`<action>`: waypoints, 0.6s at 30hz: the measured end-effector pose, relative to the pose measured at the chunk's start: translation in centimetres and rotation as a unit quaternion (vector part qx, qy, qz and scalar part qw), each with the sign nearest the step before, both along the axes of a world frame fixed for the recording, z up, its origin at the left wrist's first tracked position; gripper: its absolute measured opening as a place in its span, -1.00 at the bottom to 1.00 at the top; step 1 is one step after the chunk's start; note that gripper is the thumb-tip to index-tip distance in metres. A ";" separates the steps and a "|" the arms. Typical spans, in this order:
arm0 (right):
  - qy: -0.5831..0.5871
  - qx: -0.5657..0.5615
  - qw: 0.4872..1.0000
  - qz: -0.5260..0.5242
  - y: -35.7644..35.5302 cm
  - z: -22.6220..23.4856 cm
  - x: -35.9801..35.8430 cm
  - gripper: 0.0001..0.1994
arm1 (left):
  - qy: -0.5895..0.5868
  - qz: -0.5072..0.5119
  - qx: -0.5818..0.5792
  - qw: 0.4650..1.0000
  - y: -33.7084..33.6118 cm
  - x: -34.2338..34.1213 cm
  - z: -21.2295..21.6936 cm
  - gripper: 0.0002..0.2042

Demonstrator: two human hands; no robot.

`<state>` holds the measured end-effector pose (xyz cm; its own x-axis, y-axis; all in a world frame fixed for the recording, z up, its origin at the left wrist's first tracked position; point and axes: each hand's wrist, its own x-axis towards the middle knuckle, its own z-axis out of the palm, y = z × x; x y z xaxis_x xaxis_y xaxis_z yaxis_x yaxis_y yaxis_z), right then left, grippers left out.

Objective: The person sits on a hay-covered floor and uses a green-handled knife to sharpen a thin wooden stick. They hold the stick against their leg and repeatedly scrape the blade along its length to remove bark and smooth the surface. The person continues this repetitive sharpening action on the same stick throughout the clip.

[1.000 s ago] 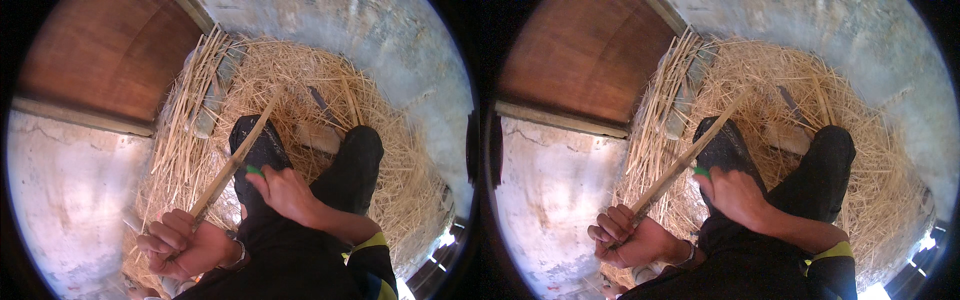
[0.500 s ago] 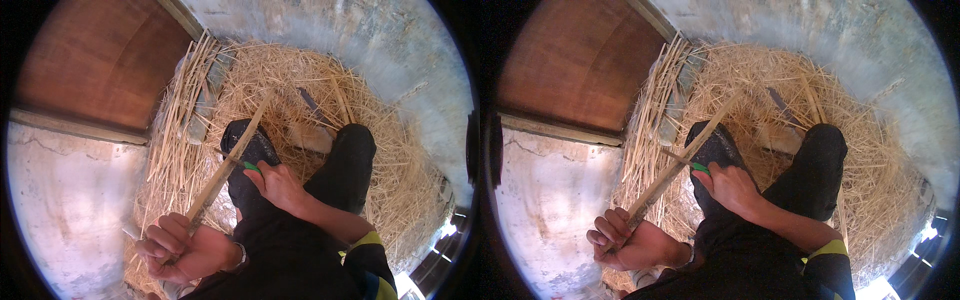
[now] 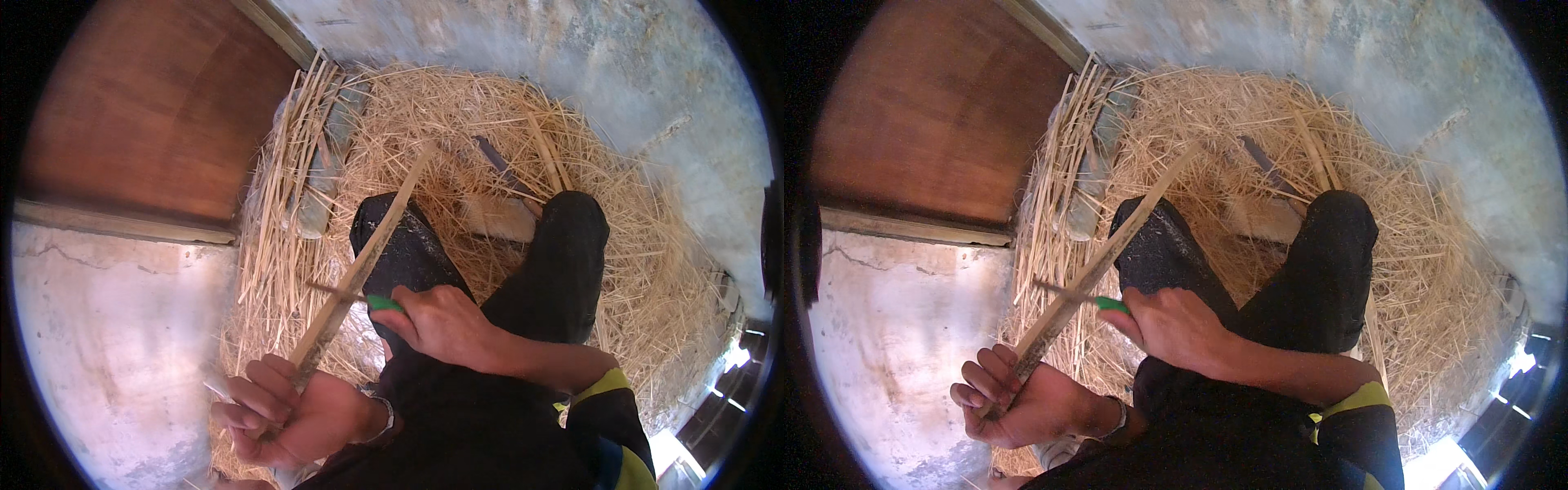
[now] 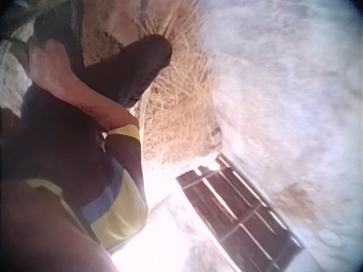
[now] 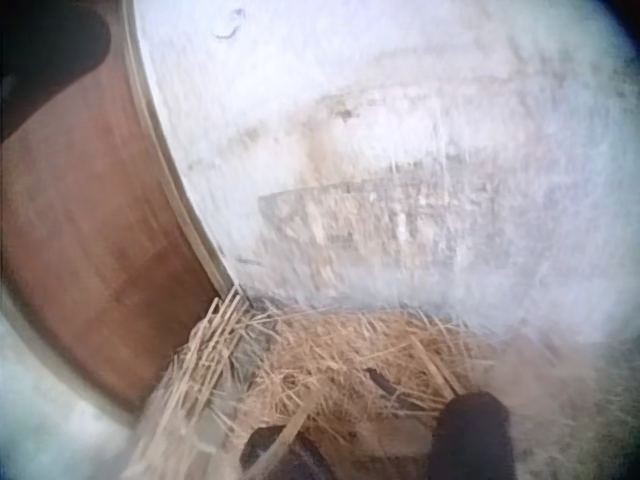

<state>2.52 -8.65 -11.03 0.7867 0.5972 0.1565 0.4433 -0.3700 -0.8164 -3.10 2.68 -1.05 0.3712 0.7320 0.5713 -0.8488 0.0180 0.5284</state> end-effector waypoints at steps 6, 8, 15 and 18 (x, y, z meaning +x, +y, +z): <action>-0.025 -0.051 0.998 -0.039 0.3 -1.2 2.1 -0.56 | -0.005 -0.026 -0.003 1.000 1.6 0.2 0.1 -0.80; -0.042 -0.054 0.997 -0.021 0.5 0.1 1.2 -0.55 | 0.001 -0.050 -0.005 0.999 2.6 -0.1 -0.3 -0.80; -0.034 -0.104 0.993 -0.051 1.7 -2.0 1.9 -0.54 | 0.016 -0.004 -0.038 0.999 4.4 0.0 -0.7 -0.78; -0.034 -0.075 0.996 0.011 2.4 0.5 0.8 -0.53 | 0.012 0.027 -0.037 0.999 4.4 0.0 -0.3 -0.77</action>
